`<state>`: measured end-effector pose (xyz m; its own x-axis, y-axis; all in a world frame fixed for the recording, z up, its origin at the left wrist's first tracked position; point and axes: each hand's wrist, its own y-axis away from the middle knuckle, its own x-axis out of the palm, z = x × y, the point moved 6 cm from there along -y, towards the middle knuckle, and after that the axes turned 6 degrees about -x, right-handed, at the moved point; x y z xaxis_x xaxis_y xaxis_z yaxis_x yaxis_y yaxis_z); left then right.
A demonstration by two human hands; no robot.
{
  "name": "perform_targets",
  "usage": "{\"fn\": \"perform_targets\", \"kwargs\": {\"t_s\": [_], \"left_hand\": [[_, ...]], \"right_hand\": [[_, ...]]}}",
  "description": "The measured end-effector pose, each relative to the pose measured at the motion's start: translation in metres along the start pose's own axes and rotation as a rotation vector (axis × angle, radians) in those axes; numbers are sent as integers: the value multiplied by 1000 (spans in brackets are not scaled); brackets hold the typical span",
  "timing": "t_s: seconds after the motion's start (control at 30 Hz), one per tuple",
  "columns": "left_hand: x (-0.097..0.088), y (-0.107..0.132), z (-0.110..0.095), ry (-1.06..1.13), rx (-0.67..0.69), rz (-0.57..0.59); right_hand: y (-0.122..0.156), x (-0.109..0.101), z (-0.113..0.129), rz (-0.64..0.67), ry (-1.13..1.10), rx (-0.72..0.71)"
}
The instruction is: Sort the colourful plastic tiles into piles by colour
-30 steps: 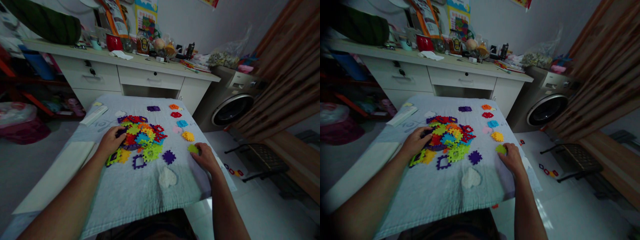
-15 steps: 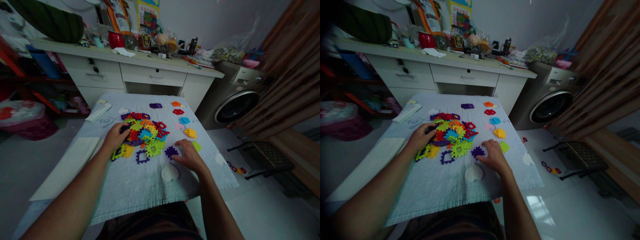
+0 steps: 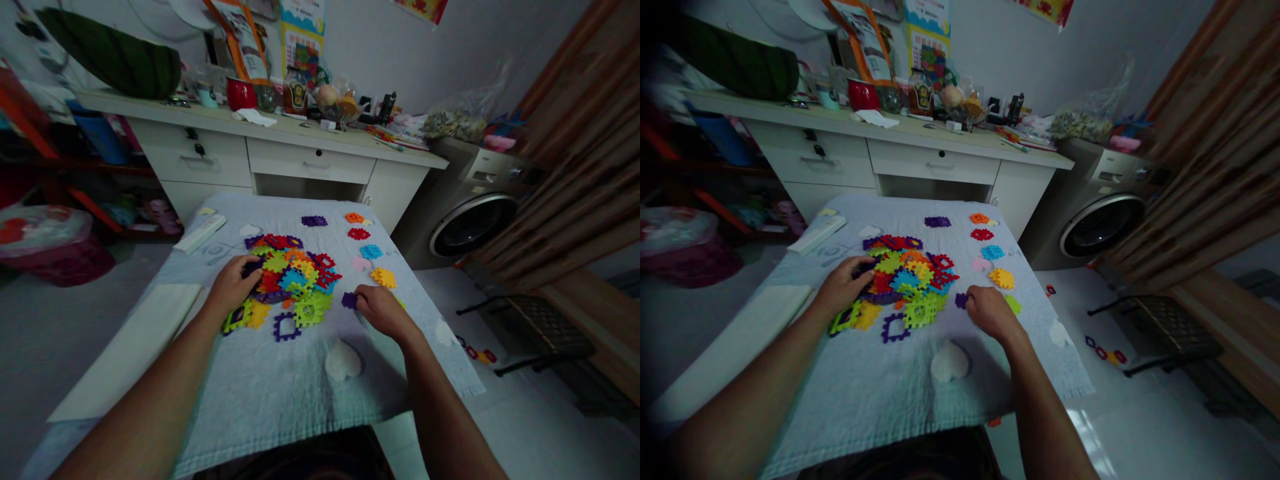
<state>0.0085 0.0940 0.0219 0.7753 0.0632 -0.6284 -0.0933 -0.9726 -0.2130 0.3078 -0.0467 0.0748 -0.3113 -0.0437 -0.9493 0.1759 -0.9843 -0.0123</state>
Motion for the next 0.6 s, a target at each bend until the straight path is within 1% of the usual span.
{"fn": "perform_targets", "kwargs": {"t_s": [0.07,0.13,0.17,0.23,0.3,0.37,0.47,0.53,0.6], "left_hand": [[0,0,0,9,3,-2],[0,1,-1,14,8,1],[0,0,-1,17,9,1],[0,0,-2,21,10,4],[0,-1,-1,19,9,13],[1,-1,-1,14,10,18],[1,-1,0,18,19,10],[0,-1,0,23,30,0],[-1,-1,0,24,39,-8]], "right_hand": [[-20,-12,-7,-85,43,-14],[-45,-23,-15,-195,36,-46],[-60,-26,-20,-242,8,-57],[-91,-25,-31,-287,-115,-46],[-123,-15,-44,-306,-323,46],[-152,0,-54,-333,-520,145],[-187,21,-64,-445,-773,290],[-206,31,-69,-517,-885,379],[-223,37,-71,-556,-930,427]]}}
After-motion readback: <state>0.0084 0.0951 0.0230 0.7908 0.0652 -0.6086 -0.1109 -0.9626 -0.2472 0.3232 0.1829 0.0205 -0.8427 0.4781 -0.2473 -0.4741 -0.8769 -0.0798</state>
